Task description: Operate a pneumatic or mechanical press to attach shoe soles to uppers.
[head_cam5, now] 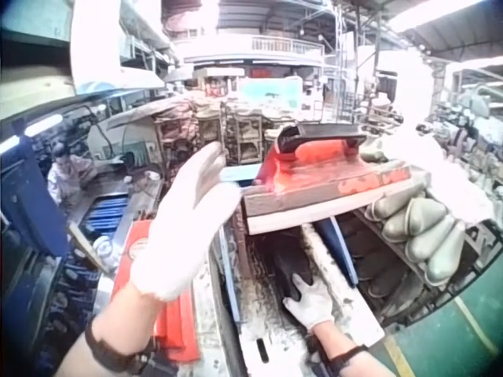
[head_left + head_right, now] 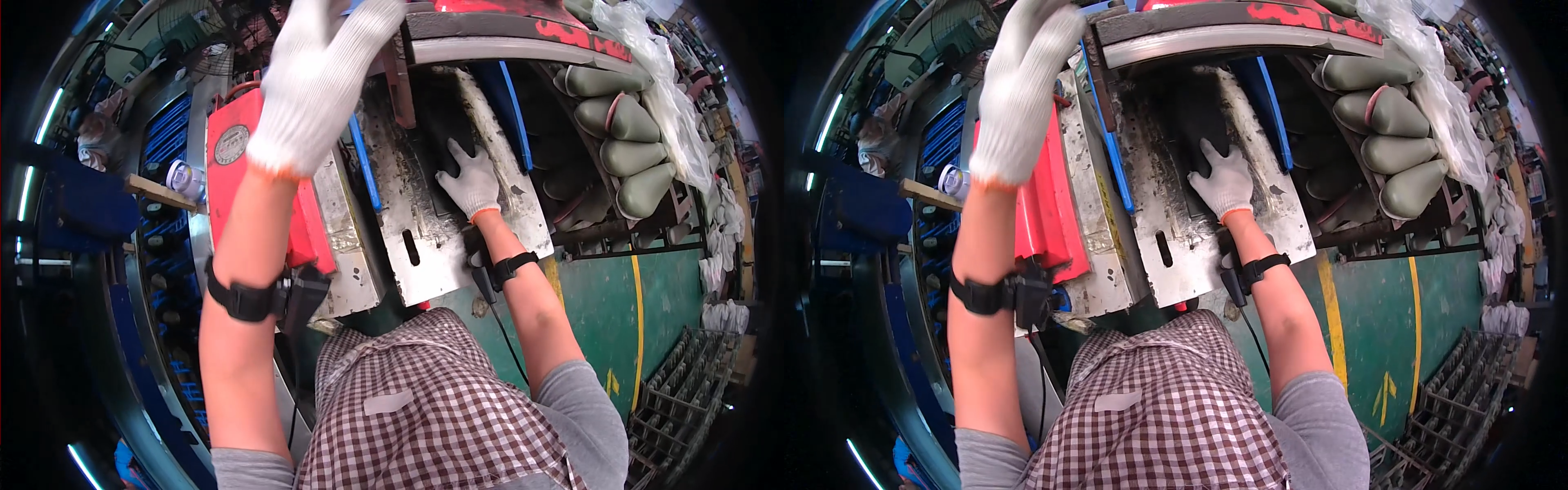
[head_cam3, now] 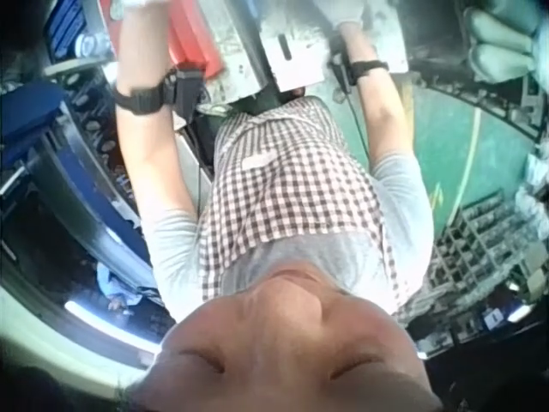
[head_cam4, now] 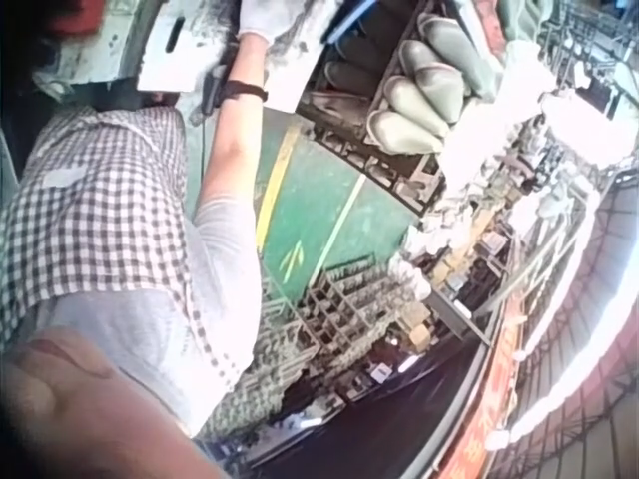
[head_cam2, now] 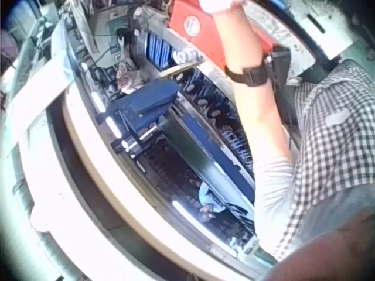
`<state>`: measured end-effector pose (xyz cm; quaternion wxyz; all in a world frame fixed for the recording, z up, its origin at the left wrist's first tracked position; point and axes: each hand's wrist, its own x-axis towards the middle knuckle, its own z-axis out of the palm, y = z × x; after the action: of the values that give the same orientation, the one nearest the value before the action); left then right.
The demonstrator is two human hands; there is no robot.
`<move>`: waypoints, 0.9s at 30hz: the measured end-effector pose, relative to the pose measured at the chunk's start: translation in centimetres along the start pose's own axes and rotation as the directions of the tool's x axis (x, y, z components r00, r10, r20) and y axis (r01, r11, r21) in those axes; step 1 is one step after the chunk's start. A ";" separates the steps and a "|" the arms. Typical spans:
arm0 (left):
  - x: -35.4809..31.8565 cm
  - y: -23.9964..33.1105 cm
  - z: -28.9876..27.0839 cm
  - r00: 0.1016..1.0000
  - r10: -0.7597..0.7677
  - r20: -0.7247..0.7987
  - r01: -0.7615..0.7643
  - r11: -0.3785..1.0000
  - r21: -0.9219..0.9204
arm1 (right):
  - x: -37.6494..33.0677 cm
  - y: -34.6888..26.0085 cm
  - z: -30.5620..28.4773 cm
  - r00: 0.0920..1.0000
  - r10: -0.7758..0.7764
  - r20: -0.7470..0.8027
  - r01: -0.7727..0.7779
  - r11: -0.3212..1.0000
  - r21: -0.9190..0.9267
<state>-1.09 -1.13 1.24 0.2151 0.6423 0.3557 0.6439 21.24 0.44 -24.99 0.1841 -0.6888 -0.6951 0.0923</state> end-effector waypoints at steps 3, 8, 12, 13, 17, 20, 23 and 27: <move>4.7 4.0 1.1 0.910 -0.111 0.400 0.088 0.993 0.074 | -0.4 0.4 -0.5 0.999 0.033 0.009 -0.033 0.999 -0.009; 9.7 2.8 1.9 0.755 -0.189 0.628 0.135 0.982 0.133 | 0.1 -0.5 -1.0 0.998 0.006 0.070 -0.006 1.000 0.008; 9.9 1.9 4.8 0.830 -0.023 0.557 -0.007 0.999 0.052 | 1.1 3.4 -0.7 0.999 -0.033 0.038 0.021 0.959 0.282; 9.2 2.5 5.3 0.788 -0.289 0.543 0.203 0.955 0.214 | 0.1 4.9 -1.7 0.999 -0.030 -0.044 0.042 0.951 0.305; 5.3 -2.4 4.1 0.870 0.303 0.388 -0.429 0.854 0.295 | -5.9 4.9 -4.8 0.932 0.262 -0.250 -0.080 0.822 0.564; -0.3 -1.3 6.3 0.896 0.121 0.428 -0.297 0.878 0.374 | -14.0 9.3 -3.9 0.819 0.528 -0.223 -0.262 0.691 0.674; -6.0 -2.9 6.9 0.879 0.186 0.440 -0.355 0.871 0.340 | -21.4 8.8 -2.8 0.764 0.645 -0.026 -0.461 0.573 0.677; -13.8 -6.5 7.7 0.880 0.346 0.326 -0.455 0.809 0.371 | -24.9 4.8 -3.7 0.639 0.350 0.685 -0.667 -0.190 0.720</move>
<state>6.41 -5.58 -13.41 -0.0344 0.8082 0.3173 0.4949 26.72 -24.56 -26.62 0.4446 -0.5814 -0.1156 0.6716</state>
